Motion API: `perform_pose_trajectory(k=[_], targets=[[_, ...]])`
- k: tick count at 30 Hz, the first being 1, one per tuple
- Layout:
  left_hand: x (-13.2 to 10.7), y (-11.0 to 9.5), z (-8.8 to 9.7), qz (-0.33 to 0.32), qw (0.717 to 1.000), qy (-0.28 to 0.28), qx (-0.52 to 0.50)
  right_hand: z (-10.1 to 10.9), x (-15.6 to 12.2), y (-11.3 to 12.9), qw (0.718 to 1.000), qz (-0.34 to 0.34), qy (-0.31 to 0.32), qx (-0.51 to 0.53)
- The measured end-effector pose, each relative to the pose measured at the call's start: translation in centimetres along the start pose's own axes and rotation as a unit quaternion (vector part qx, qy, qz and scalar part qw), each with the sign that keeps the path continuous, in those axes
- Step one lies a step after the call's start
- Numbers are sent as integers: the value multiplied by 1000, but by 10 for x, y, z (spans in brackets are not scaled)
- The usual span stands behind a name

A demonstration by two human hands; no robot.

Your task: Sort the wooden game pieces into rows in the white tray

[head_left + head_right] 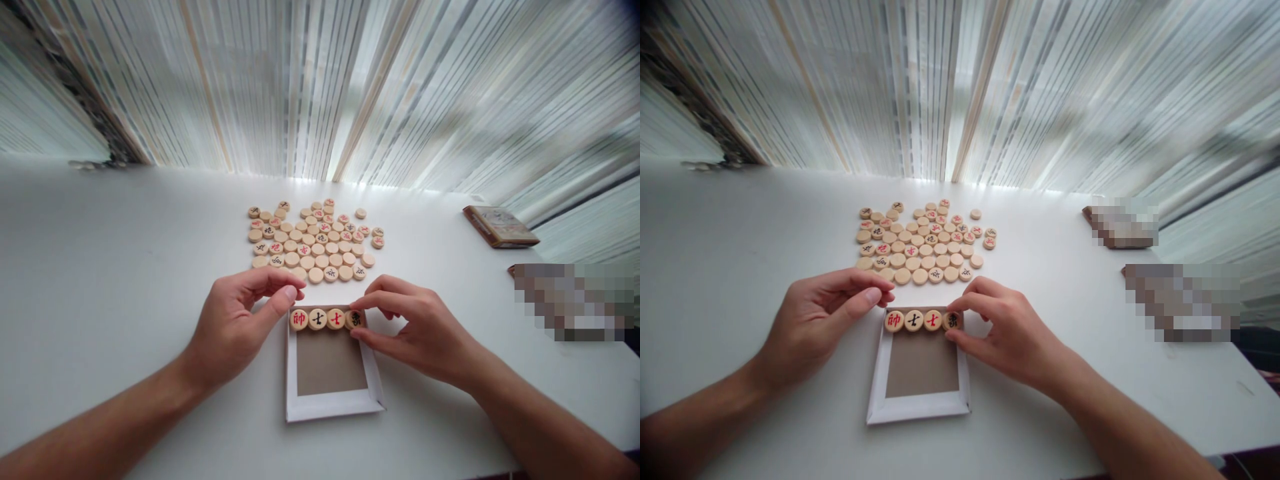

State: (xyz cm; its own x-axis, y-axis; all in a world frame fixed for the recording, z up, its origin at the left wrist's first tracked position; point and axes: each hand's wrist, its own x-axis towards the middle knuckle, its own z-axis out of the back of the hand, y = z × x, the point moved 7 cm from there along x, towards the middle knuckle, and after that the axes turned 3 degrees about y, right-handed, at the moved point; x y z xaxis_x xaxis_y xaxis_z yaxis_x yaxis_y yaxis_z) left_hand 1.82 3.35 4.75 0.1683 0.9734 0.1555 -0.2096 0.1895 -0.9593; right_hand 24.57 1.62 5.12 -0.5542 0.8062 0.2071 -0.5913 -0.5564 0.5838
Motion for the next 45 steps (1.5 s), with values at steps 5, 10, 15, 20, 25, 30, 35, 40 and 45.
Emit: perform_pose_trajectory(k=[5, 10, 15, 20, 25, 30, 35, 40, 45], targets=[[0, 0, 0, 1, 1000, -1, -2, 1, -1, -3, 1000, -26, 5, 6], [1, -2, -1, -2, 1000, 0, 2, -1, -1, -5, 999, -36, 1, 17], [0, 0, 1, -1, 1000, -1, -4, -2, -1, -4, 999, -33, 0, 21], [-1, 2, 1, -1, 1000, 2, -8, -3, -1, -5, 999, -29, 1, 25], [-1, 0, 2, 0, 1000, -2, -6, -2, -1, -5, 999, -33, 3, 33], [1, -1, 1, 0, 1000, 1, -1, 3, -1, -4, 999, -27, -2, 28], [5, 0, 7, -10, 1000, -10, 9, 13, 0, -13, 998, -37, -50, 24], [12, 5, 19, -12, 999, -41, -4, 21, 0, -31, 990, -79, -111, 35], [17, 8, 30, -15, 997, -74, 2, 24, 0, -55, 980, -122, -149, 51]])
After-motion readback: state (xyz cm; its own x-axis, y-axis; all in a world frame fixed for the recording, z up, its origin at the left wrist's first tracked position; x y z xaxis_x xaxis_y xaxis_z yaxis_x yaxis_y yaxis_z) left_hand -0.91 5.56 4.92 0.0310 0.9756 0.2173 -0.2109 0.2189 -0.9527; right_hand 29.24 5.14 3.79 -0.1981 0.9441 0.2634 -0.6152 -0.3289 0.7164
